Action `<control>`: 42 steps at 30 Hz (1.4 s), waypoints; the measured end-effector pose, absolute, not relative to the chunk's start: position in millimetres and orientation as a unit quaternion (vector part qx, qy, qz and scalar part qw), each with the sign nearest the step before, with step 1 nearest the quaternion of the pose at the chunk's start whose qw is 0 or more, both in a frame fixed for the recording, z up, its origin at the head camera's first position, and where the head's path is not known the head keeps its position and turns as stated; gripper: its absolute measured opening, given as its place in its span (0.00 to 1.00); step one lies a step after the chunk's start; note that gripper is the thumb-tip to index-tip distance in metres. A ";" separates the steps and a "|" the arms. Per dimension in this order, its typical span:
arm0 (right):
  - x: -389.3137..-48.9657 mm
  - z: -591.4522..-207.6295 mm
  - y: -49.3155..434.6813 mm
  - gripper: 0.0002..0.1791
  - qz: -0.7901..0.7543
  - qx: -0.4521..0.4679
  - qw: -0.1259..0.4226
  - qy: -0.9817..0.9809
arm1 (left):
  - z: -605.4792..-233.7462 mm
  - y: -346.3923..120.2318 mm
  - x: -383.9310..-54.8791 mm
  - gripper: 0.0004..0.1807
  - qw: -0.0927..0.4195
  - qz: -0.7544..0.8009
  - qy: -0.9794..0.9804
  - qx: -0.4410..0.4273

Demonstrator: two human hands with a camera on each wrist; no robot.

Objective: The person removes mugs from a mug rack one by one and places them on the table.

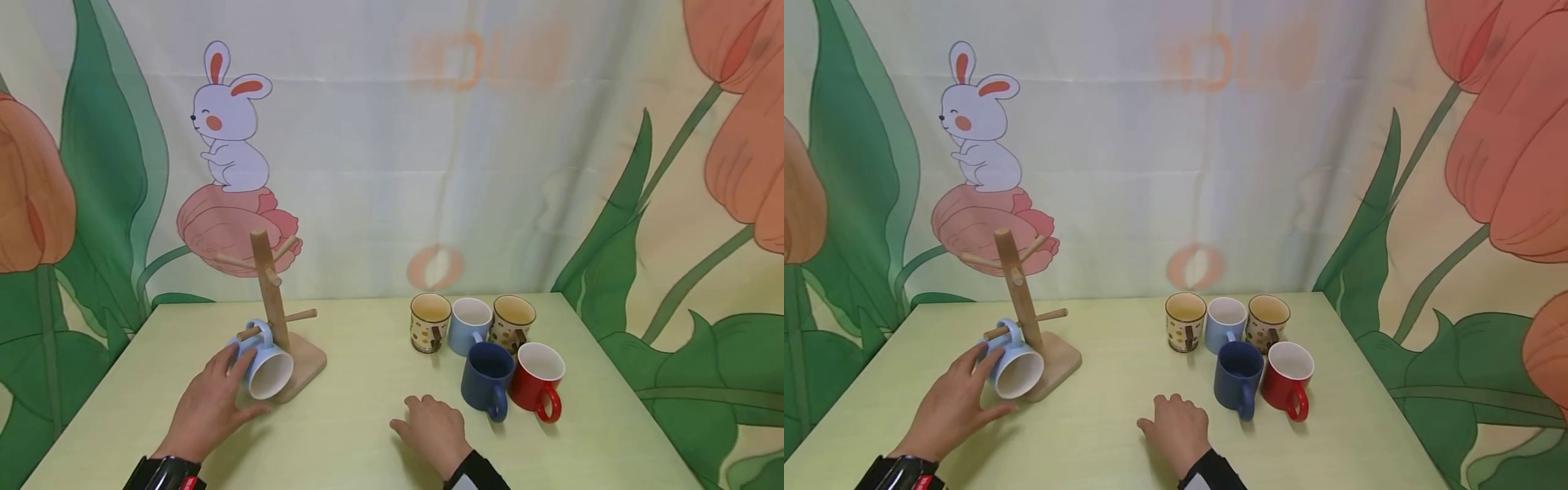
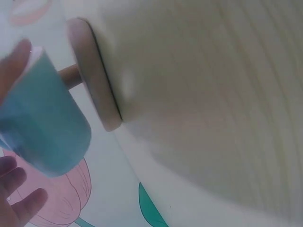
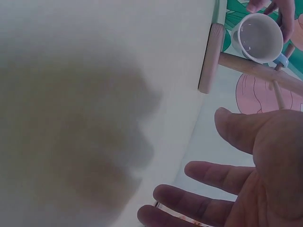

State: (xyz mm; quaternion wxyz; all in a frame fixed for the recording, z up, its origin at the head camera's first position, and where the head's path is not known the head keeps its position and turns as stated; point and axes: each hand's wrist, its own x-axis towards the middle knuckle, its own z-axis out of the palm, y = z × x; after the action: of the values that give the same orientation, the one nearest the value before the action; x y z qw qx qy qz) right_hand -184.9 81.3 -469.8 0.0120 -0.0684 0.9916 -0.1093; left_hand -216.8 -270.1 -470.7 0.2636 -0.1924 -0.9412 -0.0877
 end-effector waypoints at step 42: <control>-176.2 -468.3 91.8 0.26 -0.152 -0.036 0.035 0.987 | -477.4 -264.8 -240.2 0.60 0.262 -0.007 -0.937 -0.233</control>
State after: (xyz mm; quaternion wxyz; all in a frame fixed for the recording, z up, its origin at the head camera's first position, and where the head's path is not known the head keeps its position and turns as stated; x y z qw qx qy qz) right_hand -176.2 91.8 -468.3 0.0353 -0.0360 0.9872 -0.1515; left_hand -240.2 -264.8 -477.4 0.2621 -0.2327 -0.9365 -0.0074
